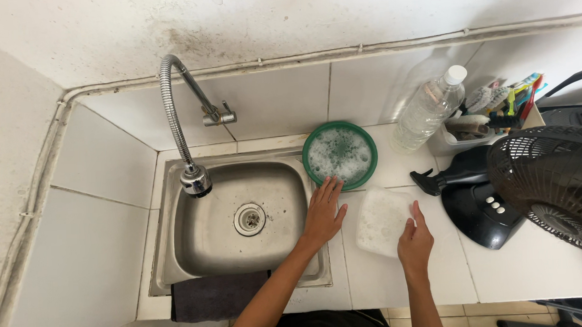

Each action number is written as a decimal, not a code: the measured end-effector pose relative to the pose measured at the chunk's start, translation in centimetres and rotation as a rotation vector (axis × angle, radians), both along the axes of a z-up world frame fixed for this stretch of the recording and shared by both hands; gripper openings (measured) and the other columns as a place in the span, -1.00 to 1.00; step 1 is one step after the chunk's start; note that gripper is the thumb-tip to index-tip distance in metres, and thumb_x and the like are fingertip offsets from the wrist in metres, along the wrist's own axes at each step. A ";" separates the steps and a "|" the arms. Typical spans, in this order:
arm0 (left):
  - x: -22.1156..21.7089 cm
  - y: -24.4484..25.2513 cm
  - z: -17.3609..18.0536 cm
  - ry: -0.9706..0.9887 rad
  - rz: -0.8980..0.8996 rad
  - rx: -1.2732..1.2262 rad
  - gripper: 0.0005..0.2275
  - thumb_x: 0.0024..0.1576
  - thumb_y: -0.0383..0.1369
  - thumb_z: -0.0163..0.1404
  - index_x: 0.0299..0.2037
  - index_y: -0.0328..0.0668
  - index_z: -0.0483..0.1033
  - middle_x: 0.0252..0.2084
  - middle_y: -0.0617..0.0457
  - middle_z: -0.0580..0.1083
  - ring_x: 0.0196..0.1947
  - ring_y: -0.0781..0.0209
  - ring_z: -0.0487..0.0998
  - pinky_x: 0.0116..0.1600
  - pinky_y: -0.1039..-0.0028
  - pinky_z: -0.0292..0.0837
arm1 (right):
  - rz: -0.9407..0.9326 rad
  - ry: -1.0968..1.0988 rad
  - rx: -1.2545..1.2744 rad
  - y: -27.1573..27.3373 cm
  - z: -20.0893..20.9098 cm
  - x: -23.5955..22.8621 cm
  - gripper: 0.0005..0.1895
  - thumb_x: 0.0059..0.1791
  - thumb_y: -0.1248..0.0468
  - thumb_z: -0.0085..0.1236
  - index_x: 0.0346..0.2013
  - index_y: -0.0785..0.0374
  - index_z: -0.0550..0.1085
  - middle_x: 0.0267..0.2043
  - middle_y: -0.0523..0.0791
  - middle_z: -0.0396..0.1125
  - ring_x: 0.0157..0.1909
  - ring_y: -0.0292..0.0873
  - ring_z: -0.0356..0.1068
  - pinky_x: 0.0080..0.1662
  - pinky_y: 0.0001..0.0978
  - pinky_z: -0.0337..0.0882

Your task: The person washes a pair of black shoes by hand in a sink using a bowl of soapy water and a plastic container to rinse the insoles and the shoe exteriors.

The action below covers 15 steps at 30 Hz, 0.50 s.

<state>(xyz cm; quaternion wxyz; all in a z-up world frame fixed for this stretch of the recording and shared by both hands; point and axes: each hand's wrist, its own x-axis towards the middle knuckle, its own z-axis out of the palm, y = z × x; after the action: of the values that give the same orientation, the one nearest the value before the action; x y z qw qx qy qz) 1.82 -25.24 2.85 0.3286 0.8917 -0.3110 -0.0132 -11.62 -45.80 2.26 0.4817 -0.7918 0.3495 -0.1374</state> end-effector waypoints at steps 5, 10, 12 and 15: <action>-0.1 0.1 0.1 -0.005 -0.003 -0.019 -0.44 0.47 -0.19 -0.15 0.65 -0.22 0.14 0.71 -0.12 0.12 0.74 -0.04 -0.05 0.66 -0.05 -0.02 | 0.010 -0.034 0.008 -0.1 -0.2 -0.1 -0.41 0.29 0.34 -0.23 0.66 0.13 0.22 0.62 0.03 0.25 0.00 -0.12 0.22 0.11 -0.32 0.32; -0.5 0.0 0.2 -0.006 -0.002 -0.015 -0.43 0.47 -0.20 -0.15 0.67 -0.20 0.10 0.74 -0.11 0.06 0.75 -0.05 -0.08 0.68 -0.03 -0.06 | 0.011 -0.060 -0.018 -0.1 -0.2 -0.1 -0.40 0.28 0.35 -0.21 0.67 0.09 0.23 0.59 0.01 0.30 -0.45 -0.23 0.10 -0.15 -0.35 0.32; -1.2 0.0 0.2 -0.046 0.038 -0.075 -0.43 0.48 -0.25 -0.15 0.68 -0.18 0.06 0.76 -0.13 -0.02 0.75 -0.13 -0.09 0.69 -0.04 -0.08 | 0.008 -0.031 0.011 0.0 0.1 -0.2 -0.39 0.27 0.34 -0.22 0.67 0.12 0.21 0.59 0.00 0.29 -0.50 -0.24 0.04 -0.20 -0.35 0.31; -2.7 0.1 -0.4 -0.124 0.096 -0.170 -0.52 0.44 -0.33 -0.07 0.57 -0.24 0.25 0.69 -0.19 0.14 0.68 -0.21 0.13 0.62 -0.05 0.15 | 0.013 -0.034 0.036 -0.3 0.1 -0.3 -0.40 0.27 0.30 -0.19 0.67 0.08 0.22 0.59 -0.03 0.29 -0.52 -0.27 -0.02 -0.24 -0.39 0.30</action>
<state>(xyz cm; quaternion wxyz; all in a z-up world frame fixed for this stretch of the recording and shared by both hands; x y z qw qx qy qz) -0.92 -25.10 2.42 0.3833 0.8737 -0.2874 0.0841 -11.88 -46.08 2.35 0.5027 -0.7827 0.3387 -0.1412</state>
